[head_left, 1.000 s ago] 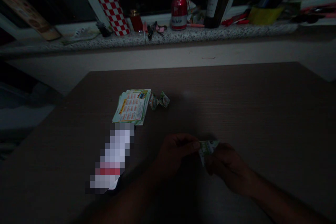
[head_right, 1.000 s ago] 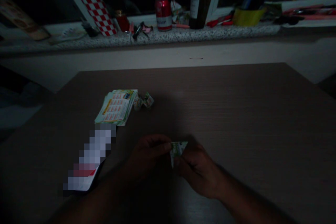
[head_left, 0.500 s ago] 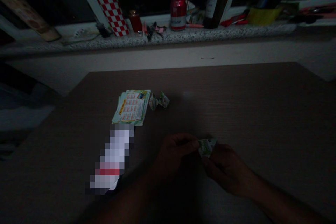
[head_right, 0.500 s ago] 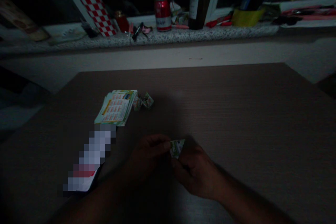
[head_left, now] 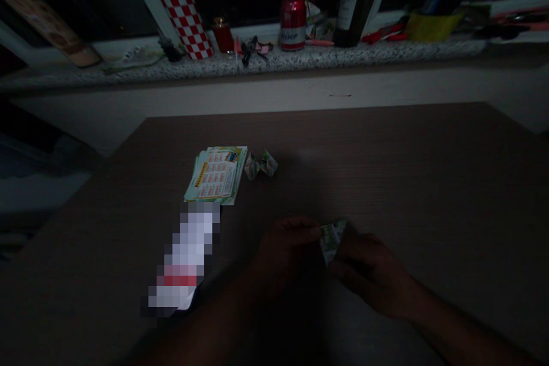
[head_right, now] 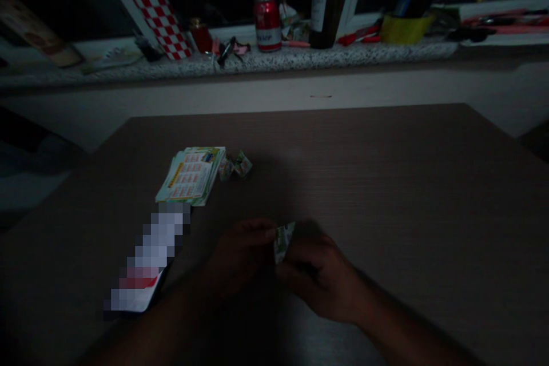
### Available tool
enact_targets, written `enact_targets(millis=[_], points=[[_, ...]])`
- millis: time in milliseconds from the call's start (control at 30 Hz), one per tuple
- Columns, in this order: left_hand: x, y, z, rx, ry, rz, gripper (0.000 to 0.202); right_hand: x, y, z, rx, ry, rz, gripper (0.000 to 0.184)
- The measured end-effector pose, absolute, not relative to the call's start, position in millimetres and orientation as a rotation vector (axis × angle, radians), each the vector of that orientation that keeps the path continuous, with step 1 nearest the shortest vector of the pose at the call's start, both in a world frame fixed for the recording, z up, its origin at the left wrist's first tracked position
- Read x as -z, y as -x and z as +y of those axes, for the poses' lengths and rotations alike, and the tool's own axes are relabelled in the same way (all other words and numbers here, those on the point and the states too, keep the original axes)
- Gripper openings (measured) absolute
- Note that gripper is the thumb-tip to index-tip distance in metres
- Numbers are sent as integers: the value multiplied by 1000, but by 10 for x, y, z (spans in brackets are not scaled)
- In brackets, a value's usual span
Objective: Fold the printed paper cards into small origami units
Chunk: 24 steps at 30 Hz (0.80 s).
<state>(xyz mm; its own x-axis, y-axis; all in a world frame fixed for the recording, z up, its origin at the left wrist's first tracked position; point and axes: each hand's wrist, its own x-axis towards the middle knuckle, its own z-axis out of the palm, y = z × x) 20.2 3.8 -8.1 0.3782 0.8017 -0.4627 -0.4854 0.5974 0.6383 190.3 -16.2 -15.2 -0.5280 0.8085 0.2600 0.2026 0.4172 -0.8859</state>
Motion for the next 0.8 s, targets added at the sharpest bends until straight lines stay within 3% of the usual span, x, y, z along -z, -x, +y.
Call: enact_targets(millis=[233, 500, 733, 800], points=[[90, -181, 53, -800, -424, 785, 17, 195, -1961, -148, -1206, 922, -1777, 14], [74, -179, 60, -818, -321, 785, 15, 199, -1943, -166, -1160, 1019, -1790, 20], [72, -217, -12, -975, -677, 971, 9, 239, -1924, -126, -983, 1086, -1724, 9], [67, -221, -51, -1004, -835, 1009, 9, 237, -1918, -118, -945, 1074, -1703, 14]])
